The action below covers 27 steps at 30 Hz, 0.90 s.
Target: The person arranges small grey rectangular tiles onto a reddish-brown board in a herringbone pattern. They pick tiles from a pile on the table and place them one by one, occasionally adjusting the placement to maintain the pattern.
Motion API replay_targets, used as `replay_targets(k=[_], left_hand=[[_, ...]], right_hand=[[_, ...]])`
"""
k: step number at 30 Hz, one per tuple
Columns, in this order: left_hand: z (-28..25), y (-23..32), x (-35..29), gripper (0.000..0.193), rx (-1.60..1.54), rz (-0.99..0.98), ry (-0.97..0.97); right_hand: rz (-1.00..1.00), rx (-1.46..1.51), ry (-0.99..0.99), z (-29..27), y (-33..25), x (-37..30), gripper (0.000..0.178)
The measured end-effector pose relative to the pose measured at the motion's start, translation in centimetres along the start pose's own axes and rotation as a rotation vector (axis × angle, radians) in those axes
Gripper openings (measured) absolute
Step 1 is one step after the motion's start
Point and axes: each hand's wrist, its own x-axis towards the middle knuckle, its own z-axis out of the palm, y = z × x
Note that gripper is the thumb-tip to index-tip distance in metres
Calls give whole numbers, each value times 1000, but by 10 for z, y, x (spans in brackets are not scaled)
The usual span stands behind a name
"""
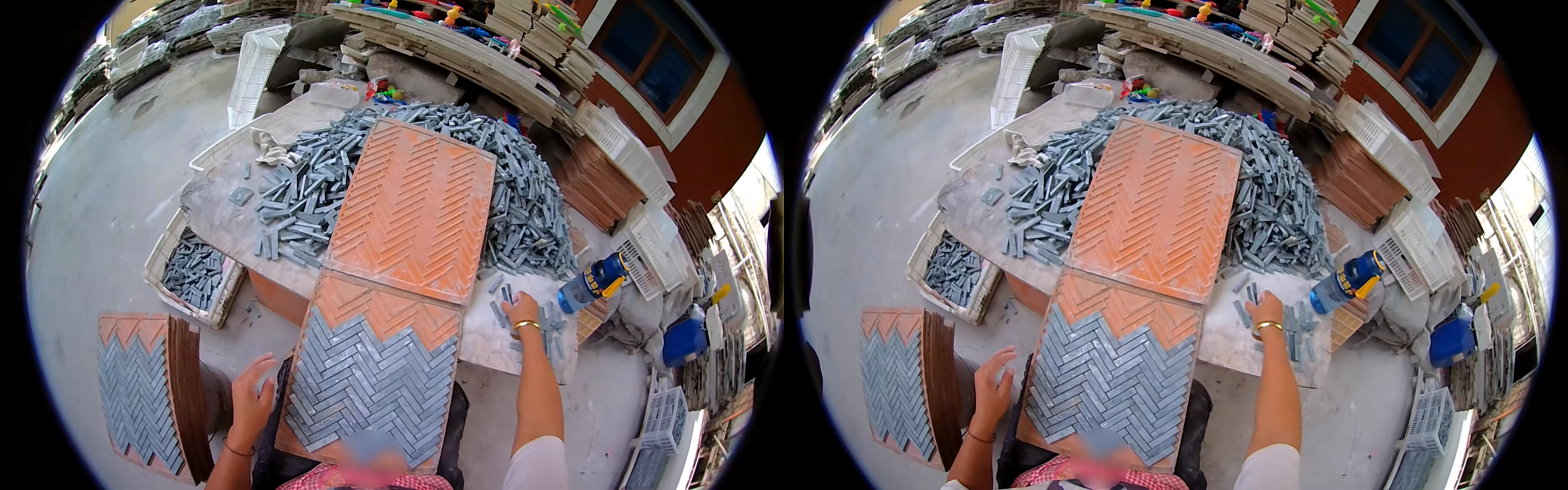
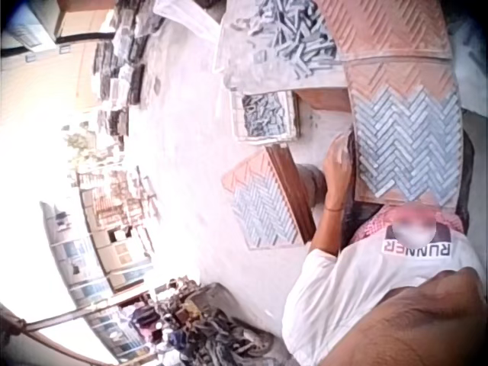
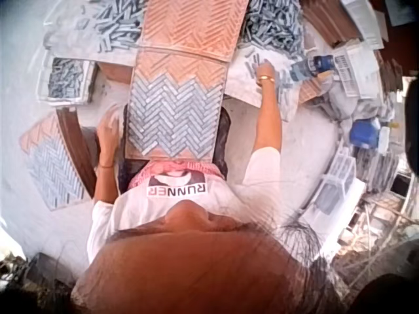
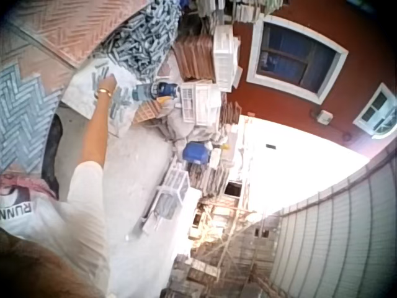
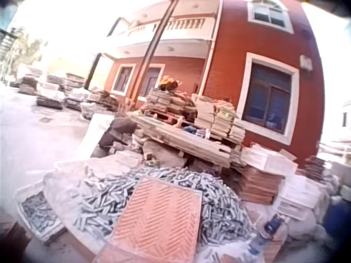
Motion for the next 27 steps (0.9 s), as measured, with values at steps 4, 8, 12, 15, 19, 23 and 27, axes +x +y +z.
replay_targets(k=[4,8,12,15,19,23,27], left_hand=[[0,-2,3,27,39,78,27],[4,-1,5,28,26,95,31],[10,8,-4,22,-296,-45,-5],[32,39,-23,41,-1003,-459,-263],[74,69,-34,48,-1295,-632,-418],[85,64,-37,37,-1340,-773,-367],[80,61,-32,32,-1392,-812,-337]], right_hand=[[-24,27,80,7,5,2,35],[-29,97,55,-7,-3,1,36],[-121,373,20,-32,-62,-31,32],[-344,707,-302,-55,-161,-116,24],[-658,556,-439,-41,-212,-196,28],[-618,635,-656,-23,-225,-222,29],[-270,1054,-942,-8,-211,-227,25]])
